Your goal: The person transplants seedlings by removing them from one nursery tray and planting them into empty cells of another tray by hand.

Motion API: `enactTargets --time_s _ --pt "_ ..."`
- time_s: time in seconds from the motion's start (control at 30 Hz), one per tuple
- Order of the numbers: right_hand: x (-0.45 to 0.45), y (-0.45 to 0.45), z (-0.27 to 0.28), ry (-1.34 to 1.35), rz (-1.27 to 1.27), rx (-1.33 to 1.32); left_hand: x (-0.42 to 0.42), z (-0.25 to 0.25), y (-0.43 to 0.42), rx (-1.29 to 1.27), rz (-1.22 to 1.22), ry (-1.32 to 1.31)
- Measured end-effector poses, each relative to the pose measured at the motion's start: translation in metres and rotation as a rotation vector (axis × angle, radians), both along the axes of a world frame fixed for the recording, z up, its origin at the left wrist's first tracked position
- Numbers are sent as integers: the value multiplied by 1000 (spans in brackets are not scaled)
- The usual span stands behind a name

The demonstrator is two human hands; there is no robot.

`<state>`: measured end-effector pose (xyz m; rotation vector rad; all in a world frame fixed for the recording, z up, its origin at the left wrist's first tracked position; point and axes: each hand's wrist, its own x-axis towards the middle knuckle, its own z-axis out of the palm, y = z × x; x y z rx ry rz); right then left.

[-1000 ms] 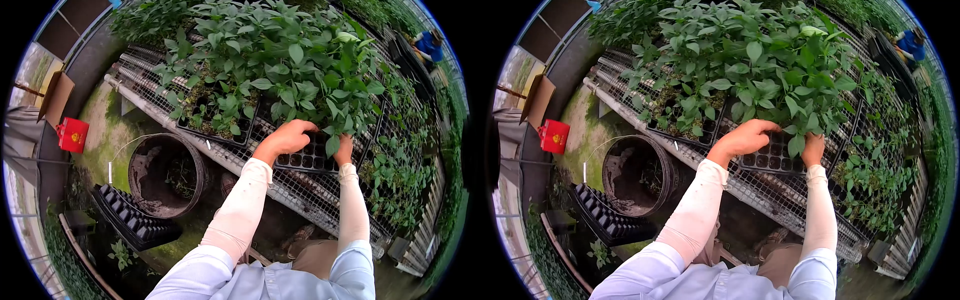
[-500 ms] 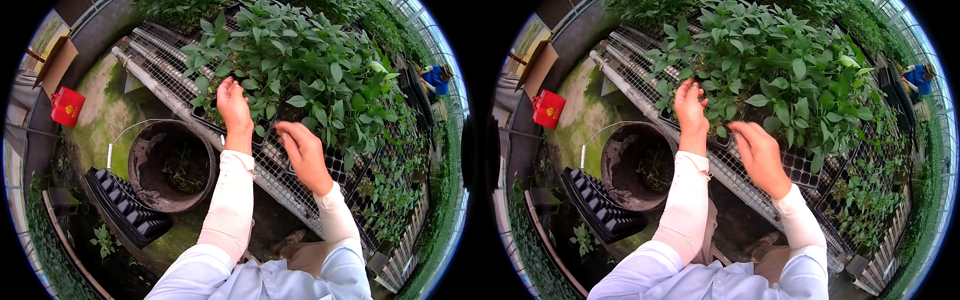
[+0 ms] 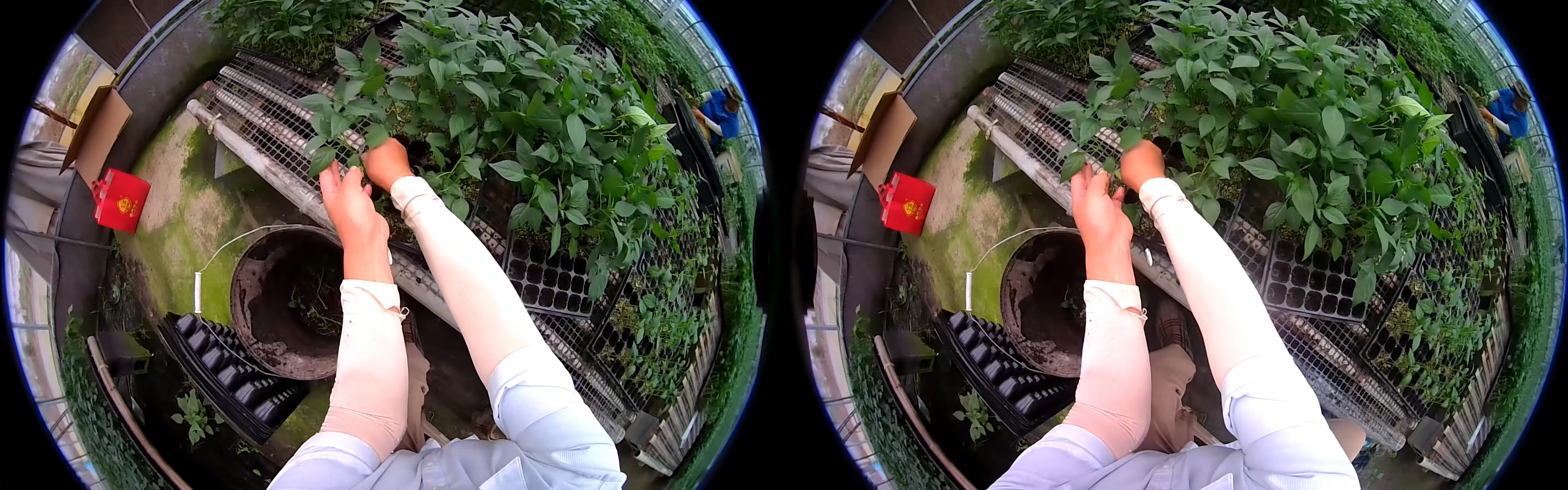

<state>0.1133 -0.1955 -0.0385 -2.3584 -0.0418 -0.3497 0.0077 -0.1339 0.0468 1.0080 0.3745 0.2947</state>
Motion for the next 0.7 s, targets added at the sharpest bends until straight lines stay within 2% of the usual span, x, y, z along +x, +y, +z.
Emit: enactTargets --time_s 0.07,0.13,0.17,0.2,0.27,0.3,0.33,0.43,0.47,0.53,0.6,0.63,0.67,0.7 --pt "-2 -2 -7 -58 20 20 -2 1 3 -18 -12 23" --pt "-5 -7 -9 5 -11 -120 -1 1 5 -29 9 5" --pt "-5 -7 -9 6 -29 -14 -1 1 7 -66 3 60" --pt "-7 -9 -8 5 -33 -14 -1 1 8 -105 0 115" --pt "-14 -15 1 -211 1 100 -5 9 7 -47 -10 79" --pt "-14 -23 8 -396 31 28 -7 11 6 -48 -9 44" --pt "-19 -26 14 -396 30 28 -9 12 6 -48 -8 8" --pt "-51 -40 56 -101 38 387 -4 7 6 -47 71 16" --pt "-70 -48 69 -88 48 449 -5 9 6 -60 47 -6" --pt "-110 -71 82 60 87 434 -8 14 1 -35 10 8" --pt "-159 -99 88 -206 220 398 -6 11 -3 18 -45 8" --pt "-191 -115 107 39 214 527 -9 13 -11 13 -54 16" --pt "-213 -136 91 28 266 332 -10 15 -19 8 -54 14" --pt "-241 -150 110 127 201 445 -9 13 -22 29 -92 23"
